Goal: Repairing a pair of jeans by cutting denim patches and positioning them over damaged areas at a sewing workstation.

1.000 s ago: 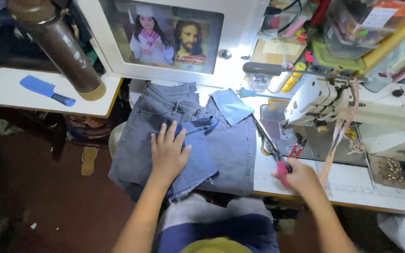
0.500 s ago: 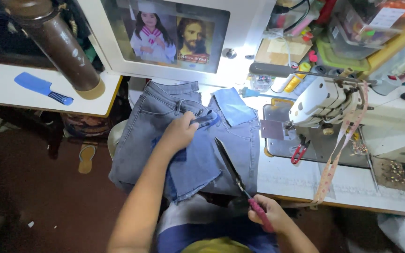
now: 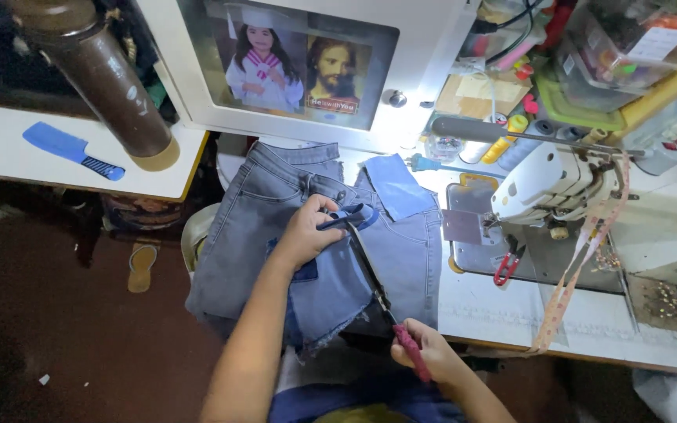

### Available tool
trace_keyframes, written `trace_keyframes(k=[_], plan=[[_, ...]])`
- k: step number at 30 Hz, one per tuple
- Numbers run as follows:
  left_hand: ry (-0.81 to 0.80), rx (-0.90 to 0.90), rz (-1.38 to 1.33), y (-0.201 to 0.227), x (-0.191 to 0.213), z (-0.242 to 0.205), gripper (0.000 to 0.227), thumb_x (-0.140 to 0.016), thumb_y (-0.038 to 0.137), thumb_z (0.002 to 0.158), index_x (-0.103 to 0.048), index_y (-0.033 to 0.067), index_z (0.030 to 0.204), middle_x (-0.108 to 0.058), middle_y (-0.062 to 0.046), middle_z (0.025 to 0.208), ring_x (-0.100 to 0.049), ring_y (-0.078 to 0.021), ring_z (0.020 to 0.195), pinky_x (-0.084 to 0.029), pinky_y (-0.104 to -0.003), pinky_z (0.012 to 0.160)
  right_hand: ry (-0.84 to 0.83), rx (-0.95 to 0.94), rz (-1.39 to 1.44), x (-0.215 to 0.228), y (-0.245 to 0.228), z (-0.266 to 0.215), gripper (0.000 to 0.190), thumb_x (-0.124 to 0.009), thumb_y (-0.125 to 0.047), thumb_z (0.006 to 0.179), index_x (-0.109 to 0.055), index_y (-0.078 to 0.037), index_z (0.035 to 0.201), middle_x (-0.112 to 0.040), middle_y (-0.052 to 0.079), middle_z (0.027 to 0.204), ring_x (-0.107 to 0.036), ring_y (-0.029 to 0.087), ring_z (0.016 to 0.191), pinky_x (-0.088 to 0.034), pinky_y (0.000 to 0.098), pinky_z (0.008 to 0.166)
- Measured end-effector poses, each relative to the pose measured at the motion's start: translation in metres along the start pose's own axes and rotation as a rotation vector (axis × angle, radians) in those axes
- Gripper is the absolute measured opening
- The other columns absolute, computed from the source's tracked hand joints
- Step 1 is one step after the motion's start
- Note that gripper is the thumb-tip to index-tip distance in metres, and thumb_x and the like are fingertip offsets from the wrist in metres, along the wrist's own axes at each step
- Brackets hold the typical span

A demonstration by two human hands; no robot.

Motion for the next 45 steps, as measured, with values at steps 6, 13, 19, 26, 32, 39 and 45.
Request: trace_keyframes(k=[6,13,19,26,32,39,45], plan=[[0.018,-0.034,-0.008,-0.011,0.001,0.007,0.030,-0.068,0.020,0.080,-0.052,0.0189,0.104,-0.070,-0.016,0.128,-0.054,-0.0274,0.145,-0.049,-0.035,0.088,0.127,0.078,-0.223,-0.001,-0.006,0.013,0.038,-0.085,-0.019,0.086,-0.048,-0.013,0.076,-0.047,-0.002,0.068,-0.042,0.010,0.060,-0.034,0.0286,0.057],[-0.018,-0.082,-0.087,-0.021,0.007,0.011,0.028,-0.071,0.018,0.084,-0.049,0.0191,0.101,-0.063,-0.011,0.133,-0.043,-0.0336,0.154,-0.046,-0.040,0.095,0.049,0.119,-0.206,-0.003,-0.004,0.022,0.038,-0.083,-0.029,0.088,-0.049,-0.013,0.081,-0.048,-0.001,0.070,-0.042,0.011,0.060,-0.035,0.0283,0.057],[-0.056,-0.106,-0.247,-0.027,0.003,0.013,0.032,-0.070,0.005,0.083,-0.045,0.0161,0.100,-0.069,-0.010,0.094,-0.064,-0.0163,0.075,-0.051,-0.029,0.065,0.101,0.068,-0.342,-0.004,-0.013,0.021,0.043,-0.084,-0.034,0.086,-0.046,-0.016,0.078,-0.044,-0.003,0.070,-0.039,0.011,0.063,-0.033,0.0292,0.061],[-0.011,-0.171,-0.256,-0.035,0.004,0.019,0.034,-0.071,0.005,0.083,-0.044,0.0175,0.098,-0.065,-0.009,0.099,-0.064,-0.0163,0.095,-0.051,-0.029,0.076,0.164,0.146,-0.251,-0.011,-0.016,0.021,0.046,-0.087,-0.036,0.083,-0.047,-0.015,0.074,-0.043,-0.003,0.068,-0.038,0.011,0.062,-0.030,0.0281,0.059],[0.061,-0.275,-0.260,-0.051,0.005,0.030,0.036,-0.074,0.003,0.084,-0.045,0.0187,0.098,-0.050,-0.001,0.096,-0.057,-0.0129,0.099,-0.045,-0.027,0.082,0.101,0.157,-0.284,-0.010,-0.013,0.020,0.039,-0.086,-0.028,0.084,-0.049,-0.015,0.079,-0.047,-0.002,0.071,-0.042,0.011,0.065,-0.035,0.0287,0.061],[0.079,-0.293,-0.235,-0.053,0.006,0.026,0.038,-0.076,0.006,0.083,-0.044,0.0219,0.098,-0.049,-0.001,0.101,-0.054,-0.0144,0.112,-0.041,-0.027,0.086,0.082,0.165,-0.357,-0.016,-0.021,0.019,0.040,-0.085,-0.034,0.084,-0.050,-0.015,0.082,-0.050,-0.002,0.074,-0.047,0.011,0.067,-0.038,0.0282,0.062],[0.059,-0.336,-0.300,-0.044,0.005,0.019,0.048,-0.081,0.000,0.075,-0.044,0.0208,0.097,-0.056,0.001,0.093,-0.054,-0.0090,0.087,-0.045,-0.027,0.073,0.137,0.147,-0.333,-0.025,-0.037,0.018,0.034,-0.080,-0.028,0.086,-0.049,-0.016,0.081,-0.049,-0.002,0.075,-0.044,0.011,0.067,-0.038,0.0300,0.062]])
Point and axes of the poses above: each hand's wrist, its own z-axis towards the middle knuckle, its own x-axis out of the back of the hand, y = z × x, the point moved 5 cm from there along z, towards the middle knuckle
